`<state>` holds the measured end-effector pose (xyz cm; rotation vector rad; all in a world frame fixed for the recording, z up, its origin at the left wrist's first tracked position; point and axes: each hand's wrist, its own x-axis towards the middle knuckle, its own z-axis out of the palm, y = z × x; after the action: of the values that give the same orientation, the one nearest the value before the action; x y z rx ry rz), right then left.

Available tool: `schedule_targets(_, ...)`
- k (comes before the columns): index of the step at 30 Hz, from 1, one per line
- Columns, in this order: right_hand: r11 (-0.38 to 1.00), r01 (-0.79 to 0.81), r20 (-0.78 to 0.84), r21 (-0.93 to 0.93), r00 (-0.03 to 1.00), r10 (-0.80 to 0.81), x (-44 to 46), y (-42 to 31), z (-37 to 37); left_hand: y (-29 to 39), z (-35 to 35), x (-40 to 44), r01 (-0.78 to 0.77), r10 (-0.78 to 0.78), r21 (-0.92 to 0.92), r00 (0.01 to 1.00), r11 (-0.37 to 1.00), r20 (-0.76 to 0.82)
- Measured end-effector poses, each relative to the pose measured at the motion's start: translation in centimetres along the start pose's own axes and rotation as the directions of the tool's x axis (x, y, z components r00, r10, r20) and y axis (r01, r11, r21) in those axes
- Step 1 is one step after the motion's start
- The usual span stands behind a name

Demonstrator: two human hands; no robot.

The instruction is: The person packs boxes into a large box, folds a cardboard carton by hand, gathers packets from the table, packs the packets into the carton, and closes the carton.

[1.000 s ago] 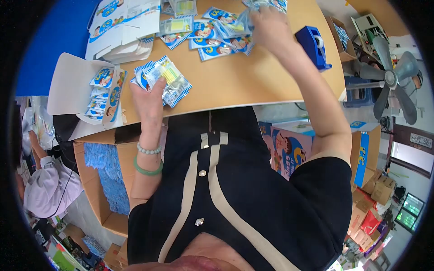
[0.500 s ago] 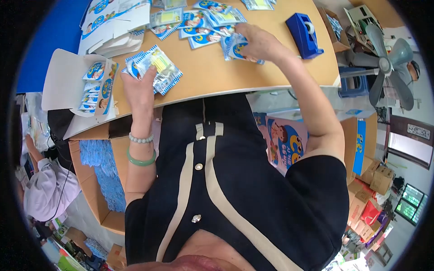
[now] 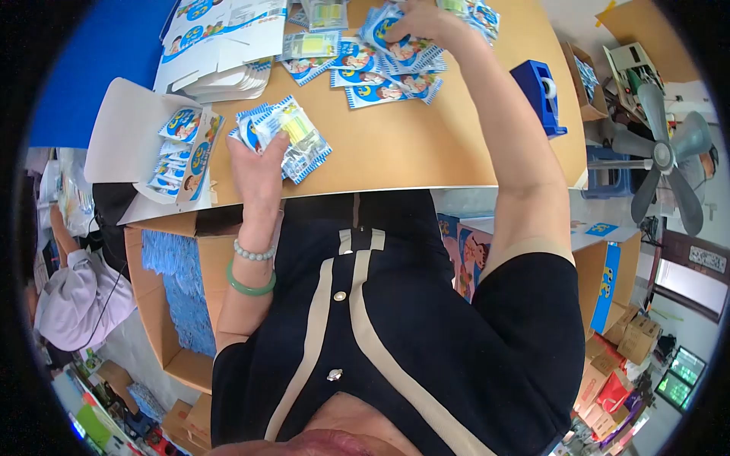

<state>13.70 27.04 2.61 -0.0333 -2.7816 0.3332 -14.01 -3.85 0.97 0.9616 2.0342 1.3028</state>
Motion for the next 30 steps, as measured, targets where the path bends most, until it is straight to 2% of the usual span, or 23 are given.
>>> schedule_targets(1,0.907,-0.422,0.128,0.002,0.899,0.418,3.7,-1.5,-0.7,-0.1,0.0,0.0,0.006,-0.006,0.008,1.0,1.0,-0.014)
schedule_targets(2,0.646,-0.761,0.248,-0.053,0.617,0.747,6.5,-3.3,-1.8,-0.3,0.0,0.1,0.013,-0.013,0.016,1.0,1.0,-0.011)
schedule_targets(3,0.273,-0.949,0.329,-0.16,0.209,0.921,9.9,-7.0,-2.7,-0.4,0.1,0.1,0.021,-0.02,0.022,1.0,1.0,-0.006)
schedule_targets(4,0.282,-0.946,0.333,-0.159,0.218,0.917,10.1,-7.1,-2.5,-0.4,0.2,0.2,0.025,-0.025,0.024,1.0,0.999,0.001)
schedule_targets(7,0.22,-0.959,0.129,0.18,0.245,0.961,8.3,-7.8,-2.2,0.3,0.0,0.1,0.003,-0.003,0.037,1.0,0.999,-0.001)
schedule_targets(8,0.219,-0.96,0.134,0.175,0.243,0.961,6.2,-7.6,-2.7,0.6,-0.1,0.0,-0.005,0.005,0.043,1.0,0.999,-0.003)
schedule_targets(9,0.509,-0.732,0.004,0.453,0.572,0.82,3.2,-6.7,-3.2,1.1,-0.3,-0.1,0.008,-0.008,0.043,1.0,0.999,-0.007)
schedule_targets(10,0.683,-0.347,-0.209,0.643,0.779,0.592,4.5,-9.2,-3.5,1.9,-0.6,-0.2,0.02,-0.021,0.075,1.0,0.997,0.008)
schedule_targets(11,0.425,-0.67,-0.047,0.609,0.504,0.862,5.9,-11.9,-4.1,2.5,-0.9,-0.4,0.035,-0.038,0.113,0.999,0.993,0.024)
schedule_targets(12,0.081,-0.862,0.075,0.501,0.136,0.988,9.9,-17.6,-5.8,2.5,-1.1,-0.4,0.042,-0.048,0.149,0.998,0.988,0.035)
schedule_targets(13,0.085,-0.858,0.087,0.506,0.149,0.985,9.8,-18.9,-4.6,2.3,-1.2,-0.4,0.052,-0.056,0.158,0.998,0.986,0.021)
schedule_targets(15,0.092,-0.553,0.167,0.828,0.399,0.901,8.0,-20.7,-0.4,2.2,-1.0,-0.4,0.018,-0.019,0.182,1.0,0.983,0.007)
schedule_targets(17,0.094,-0.536,0.111,0.839,0.337,0.935,9.8,-22.7,5.7,2.2,-0.8,-0.2,-0.009,0.009,0.191,1.0,0.982,0.003)
schedule_targets(19,0.159,-0.567,0.018,0.808,0.294,0.956,11.8,-23.6,10.1,1.8,-0.8,0.0,0.009,-0.012,0.179,1.0,0.984,0.019)
schedule_targets(20,0.168,-0.564,0.018,0.808,0.31,0.951,11.8,-23.8,10.7,1.5,-1.0,0.2,0.023,-0.026,0.173,1.0,0.985,0.016)
schedule_targets(21,0.362,-0.71,-0.211,0.604,0.295,0.932,12.2,-24.0,11.0,1.0,-1.0,0.8,0.027,-0.026,0.169,1.0,0.985,-0.009)
schedule_targets(22,0.477,-0.812,-0.427,0.335,0.321,0.846,12.6,-24.3,11.3,0.2,-0.9,1.3,0.006,-0.008,0.14,1.0,0.99,0.014)
schedule_targets(23,0.496,-0.868,-0.606,0.036,0.375,0.701,12.7,-24.7,11.6,-0.5,-0.7,1.6,-0.019,0.014,0.112,0.999,0.994,0.045)
schedule_targets(25,0.521,-0.852,-0.608,0.05,0.387,0.693,12.2,-24.7,12.2,0.1,-1.2,1.8,-0.057,0.052,0.077,0.996,0.995,0.07)
schedule_targets(28,0.56,-0.826,-0.591,0.068,0.419,0.69,11.0,-24.7,12.1,0.5,-1.8,1.6,-0.039,0.019,0.111,0.984,0.993,0.179)
schedule_targets(30,0.496,-0.867,-0.55,-0.044,0.436,0.713,10.7,-25.1,11.9,0.4,-1.7,1.3,-0.045,0.024,0.132,0.987,0.99,0.157)
